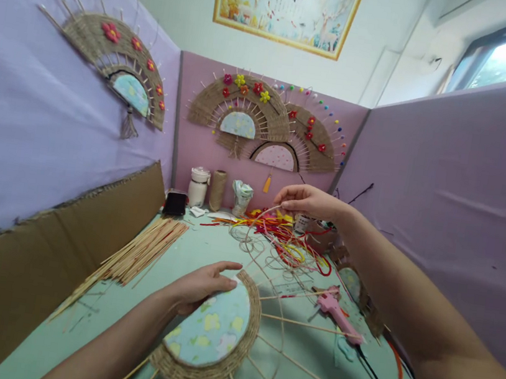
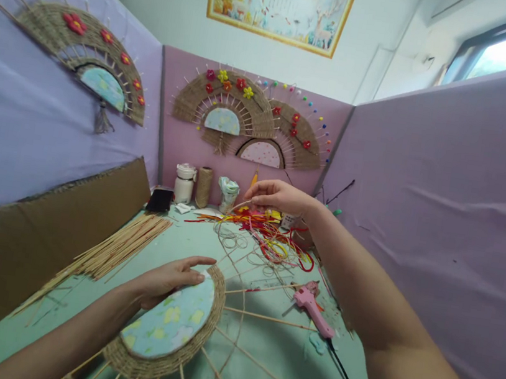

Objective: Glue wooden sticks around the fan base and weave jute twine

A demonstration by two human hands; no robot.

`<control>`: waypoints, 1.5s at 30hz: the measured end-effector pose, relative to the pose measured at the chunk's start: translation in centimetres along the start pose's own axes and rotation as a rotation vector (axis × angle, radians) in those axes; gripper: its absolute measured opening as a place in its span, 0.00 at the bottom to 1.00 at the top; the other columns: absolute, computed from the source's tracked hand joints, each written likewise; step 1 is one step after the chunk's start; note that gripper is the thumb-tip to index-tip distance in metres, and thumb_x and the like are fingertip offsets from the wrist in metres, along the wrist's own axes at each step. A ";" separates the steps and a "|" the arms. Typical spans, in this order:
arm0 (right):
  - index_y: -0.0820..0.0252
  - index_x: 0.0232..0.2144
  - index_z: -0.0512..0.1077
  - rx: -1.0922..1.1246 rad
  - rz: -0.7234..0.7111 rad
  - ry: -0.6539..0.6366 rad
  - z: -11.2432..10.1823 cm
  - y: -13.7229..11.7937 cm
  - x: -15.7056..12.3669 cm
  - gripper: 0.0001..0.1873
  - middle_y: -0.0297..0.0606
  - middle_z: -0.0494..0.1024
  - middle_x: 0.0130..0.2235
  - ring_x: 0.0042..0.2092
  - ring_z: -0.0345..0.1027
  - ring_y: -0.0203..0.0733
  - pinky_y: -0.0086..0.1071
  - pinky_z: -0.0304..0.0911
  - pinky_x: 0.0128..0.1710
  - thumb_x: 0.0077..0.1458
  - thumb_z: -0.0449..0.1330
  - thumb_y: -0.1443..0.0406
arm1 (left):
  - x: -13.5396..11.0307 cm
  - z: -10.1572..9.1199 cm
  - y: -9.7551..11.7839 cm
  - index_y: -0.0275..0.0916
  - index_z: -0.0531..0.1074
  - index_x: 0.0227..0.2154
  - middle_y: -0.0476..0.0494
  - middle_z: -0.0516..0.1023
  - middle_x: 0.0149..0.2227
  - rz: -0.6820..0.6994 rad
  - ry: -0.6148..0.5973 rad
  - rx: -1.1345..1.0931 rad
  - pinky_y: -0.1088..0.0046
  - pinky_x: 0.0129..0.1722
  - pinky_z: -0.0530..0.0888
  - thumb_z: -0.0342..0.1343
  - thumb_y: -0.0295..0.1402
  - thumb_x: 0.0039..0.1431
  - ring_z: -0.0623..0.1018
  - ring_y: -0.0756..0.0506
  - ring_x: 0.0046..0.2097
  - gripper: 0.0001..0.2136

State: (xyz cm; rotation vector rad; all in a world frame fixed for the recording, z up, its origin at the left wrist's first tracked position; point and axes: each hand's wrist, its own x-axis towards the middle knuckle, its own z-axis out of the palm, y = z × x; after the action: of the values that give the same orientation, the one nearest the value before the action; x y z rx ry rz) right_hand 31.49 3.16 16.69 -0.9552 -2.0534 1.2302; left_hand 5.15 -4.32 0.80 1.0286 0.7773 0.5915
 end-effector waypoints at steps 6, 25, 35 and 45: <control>0.63 0.33 0.76 -0.157 -0.055 0.100 -1.2 3.9 0.4 0.14 0.34 0.79 0.30 0.30 0.69 0.33 0.25 0.62 0.30 0.46 0.65 0.59 | 1.8 -0.8 0.7 0.38 0.64 0.57 0.50 0.76 0.24 -0.007 0.245 0.156 0.77 0.22 0.68 0.59 0.30 0.50 0.73 0.50 0.22 0.28; 0.63 0.32 0.75 -0.164 -0.139 0.130 1.9 7.5 4.4 0.12 0.36 0.79 0.32 0.35 0.71 0.36 0.32 0.64 0.40 0.48 0.63 0.59 | 7.8 -3.9 -1.1 0.29 0.64 0.56 0.39 0.78 0.34 0.068 0.407 0.535 0.73 0.33 0.71 0.59 0.30 0.46 0.77 0.46 0.33 0.31; 0.64 0.34 0.74 -0.182 -0.115 0.132 2.9 9.6 5.1 0.10 0.37 0.79 0.34 0.36 0.71 0.37 0.32 0.65 0.41 0.51 0.61 0.63 | 12.7 -4.5 -2.6 0.35 0.77 0.26 0.42 0.80 0.31 0.344 0.382 0.576 0.68 0.44 0.70 0.60 0.34 0.44 0.77 0.43 0.38 0.08; 0.62 0.46 0.72 -0.673 0.063 0.559 2.8 10.9 -4.6 0.15 0.46 0.77 0.48 0.47 0.70 0.44 0.36 0.63 0.48 0.57 0.57 0.63 | 12.8 -5.4 -3.6 0.34 0.76 0.24 0.40 0.80 0.30 0.370 0.368 0.333 0.69 0.38 0.73 0.62 0.44 0.43 0.77 0.46 0.33 0.15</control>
State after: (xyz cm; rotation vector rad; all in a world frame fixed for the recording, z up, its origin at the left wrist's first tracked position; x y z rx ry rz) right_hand 35.21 1.60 5.24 -1.4660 -1.9786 0.2036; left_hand 8.74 6.63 -7.76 1.4081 1.0398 1.0112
